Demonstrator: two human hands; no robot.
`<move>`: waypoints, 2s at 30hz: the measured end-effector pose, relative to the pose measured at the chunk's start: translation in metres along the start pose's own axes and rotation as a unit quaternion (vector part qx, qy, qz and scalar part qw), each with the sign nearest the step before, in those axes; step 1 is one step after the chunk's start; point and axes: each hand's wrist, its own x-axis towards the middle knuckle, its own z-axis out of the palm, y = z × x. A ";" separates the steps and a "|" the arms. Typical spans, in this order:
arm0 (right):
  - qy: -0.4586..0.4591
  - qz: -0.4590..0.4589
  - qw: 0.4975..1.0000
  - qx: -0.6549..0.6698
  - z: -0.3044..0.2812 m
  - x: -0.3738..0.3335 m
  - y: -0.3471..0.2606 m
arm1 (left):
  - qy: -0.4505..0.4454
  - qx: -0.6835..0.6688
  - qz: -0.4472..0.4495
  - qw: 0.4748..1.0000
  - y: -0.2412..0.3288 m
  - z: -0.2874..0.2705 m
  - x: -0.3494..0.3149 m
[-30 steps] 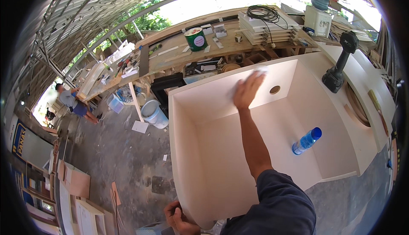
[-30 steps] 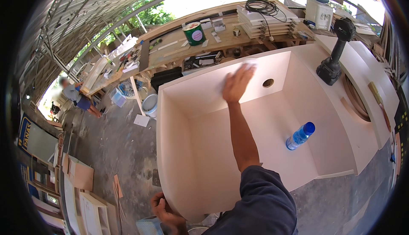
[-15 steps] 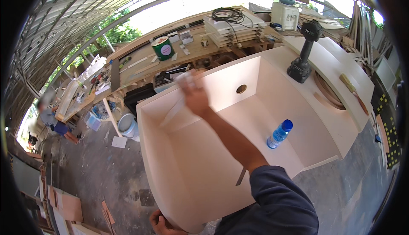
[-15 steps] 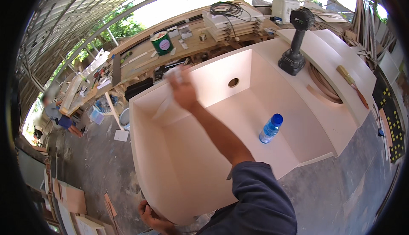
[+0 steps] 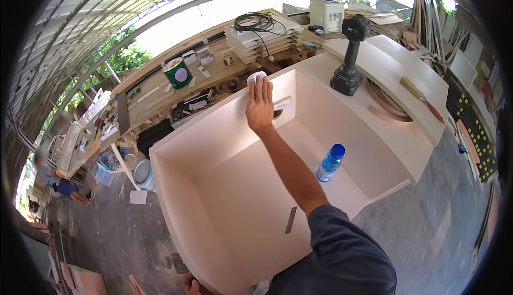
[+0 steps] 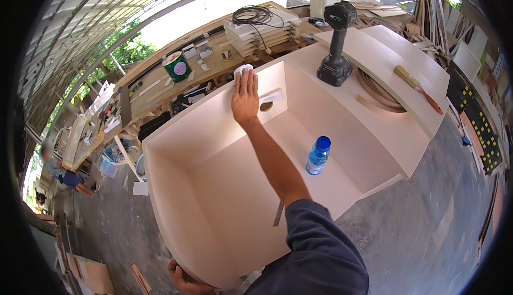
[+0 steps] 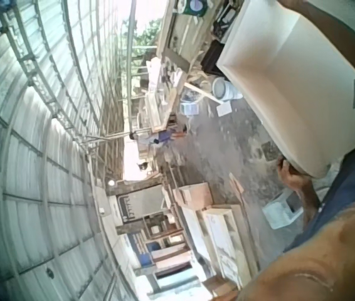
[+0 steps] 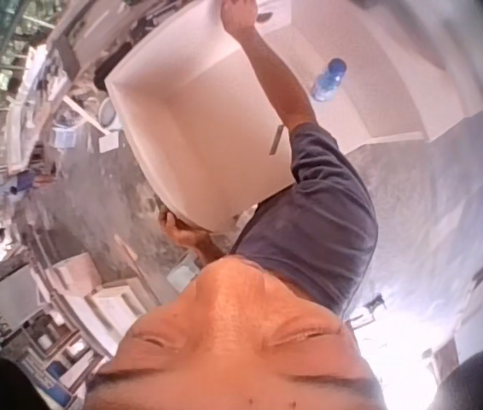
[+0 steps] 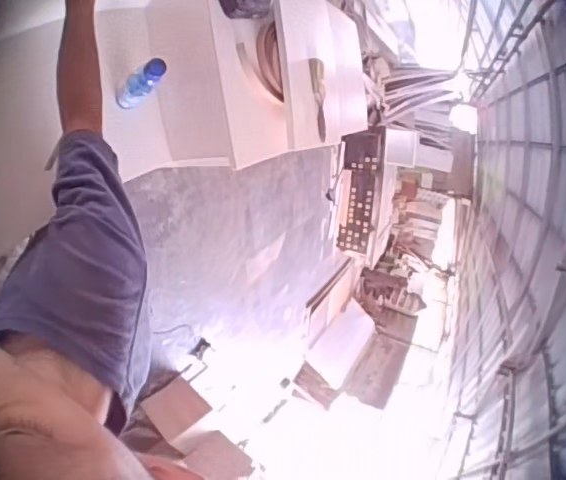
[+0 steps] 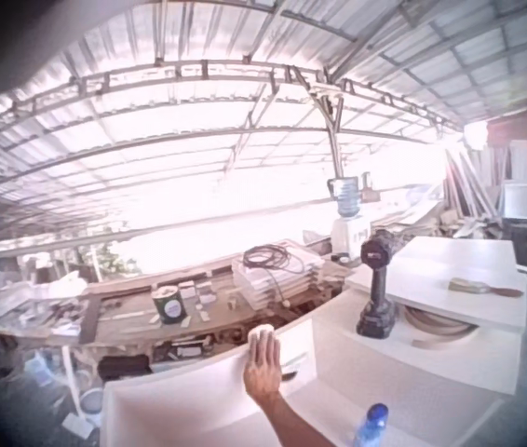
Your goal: The person wipes the internal surfaces and edges of a wooden cabinet using a cloth dampened with liquid from a bottle.
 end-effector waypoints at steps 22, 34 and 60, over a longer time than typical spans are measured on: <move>-0.119 0.397 0.887 0.204 0.117 -0.112 0.056 | 0.013 0.049 0.005 0.999 0.017 0.012 -0.007; -0.064 0.386 0.812 0.433 0.092 -0.148 -0.073 | -0.085 0.433 0.405 0.801 0.005 0.007 -0.007; -0.124 -0.308 0.839 0.430 0.024 -0.128 -0.142 | -0.118 0.370 0.351 0.852 -0.024 -0.016 0.010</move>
